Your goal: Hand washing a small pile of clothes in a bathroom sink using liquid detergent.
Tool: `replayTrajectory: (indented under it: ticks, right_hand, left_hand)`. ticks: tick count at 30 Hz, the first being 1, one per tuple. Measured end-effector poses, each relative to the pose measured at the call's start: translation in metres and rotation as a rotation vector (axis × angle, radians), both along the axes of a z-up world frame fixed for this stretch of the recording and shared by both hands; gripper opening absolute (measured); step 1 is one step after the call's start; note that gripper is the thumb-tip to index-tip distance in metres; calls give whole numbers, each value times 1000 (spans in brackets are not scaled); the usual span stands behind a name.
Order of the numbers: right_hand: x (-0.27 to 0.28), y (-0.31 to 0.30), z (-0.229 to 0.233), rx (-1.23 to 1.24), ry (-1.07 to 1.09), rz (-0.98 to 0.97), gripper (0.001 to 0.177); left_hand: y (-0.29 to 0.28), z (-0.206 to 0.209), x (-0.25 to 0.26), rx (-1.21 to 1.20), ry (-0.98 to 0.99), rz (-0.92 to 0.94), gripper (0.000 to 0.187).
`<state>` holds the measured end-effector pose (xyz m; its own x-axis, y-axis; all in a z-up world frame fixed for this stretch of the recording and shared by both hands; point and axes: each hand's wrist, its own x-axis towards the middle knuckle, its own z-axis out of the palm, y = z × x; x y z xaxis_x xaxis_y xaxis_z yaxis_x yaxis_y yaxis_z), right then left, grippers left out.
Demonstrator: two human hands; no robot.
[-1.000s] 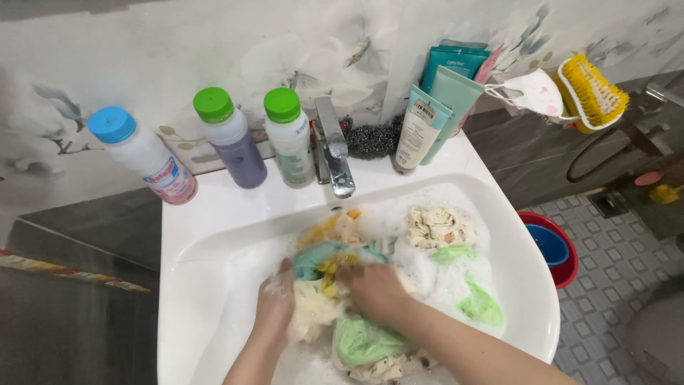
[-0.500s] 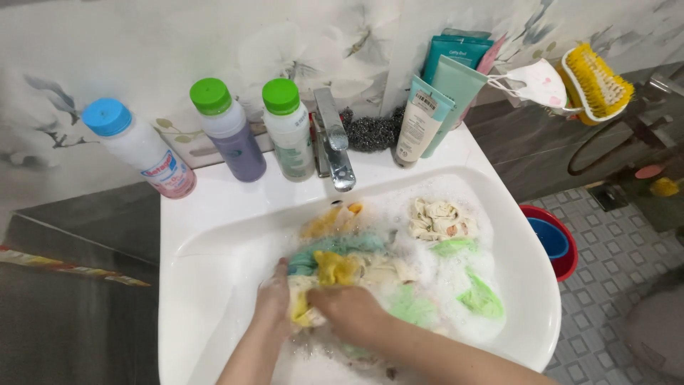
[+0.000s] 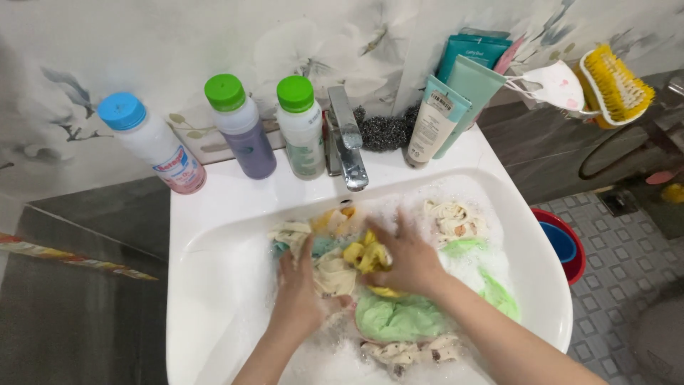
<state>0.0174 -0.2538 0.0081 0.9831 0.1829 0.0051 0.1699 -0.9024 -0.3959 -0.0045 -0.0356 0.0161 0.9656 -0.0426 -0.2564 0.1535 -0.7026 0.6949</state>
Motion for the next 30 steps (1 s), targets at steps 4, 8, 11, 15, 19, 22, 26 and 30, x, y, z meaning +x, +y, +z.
replayTrajectory:
  ticks: [4, 8, 11, 15, 19, 22, 26, 30]
  right_hand:
    - [-4, 10, -51, -69, 78, 64, 105]
    - [13, 8, -73, -182, 233, -106, 64]
    - [23, 4, -76, -42, 154, -194, 58]
    - [21, -5, -56, 392, 261, -278, 56]
    - [1, -31, -48, 853, 278, -164, 59]
    - [-11, -57, -7, 647, 478, 3, 59]
    - [5, -92, -6, 418, 393, 139, 64]
    - [17, -70, -18, 178, 397, -115, 104]
  left_hand:
    - [-19, -30, 4, 373, 206, -372, 138]
    - [-16, -153, 19, 409, -167, -305, 97]
    - [-11, -183, 33, 342, -258, -237, 70]
    - [-14, -121, 42, -60, 31, -115, 51]
    - [5, -127, 51, -886, 186, -74, 40]
    - [0, -61, 57, -862, 279, -144, 49]
    - [-25, 17, 47, 257, 68, -313, 61]
    - [-64, 32, 43, 459, 333, -484, 134]
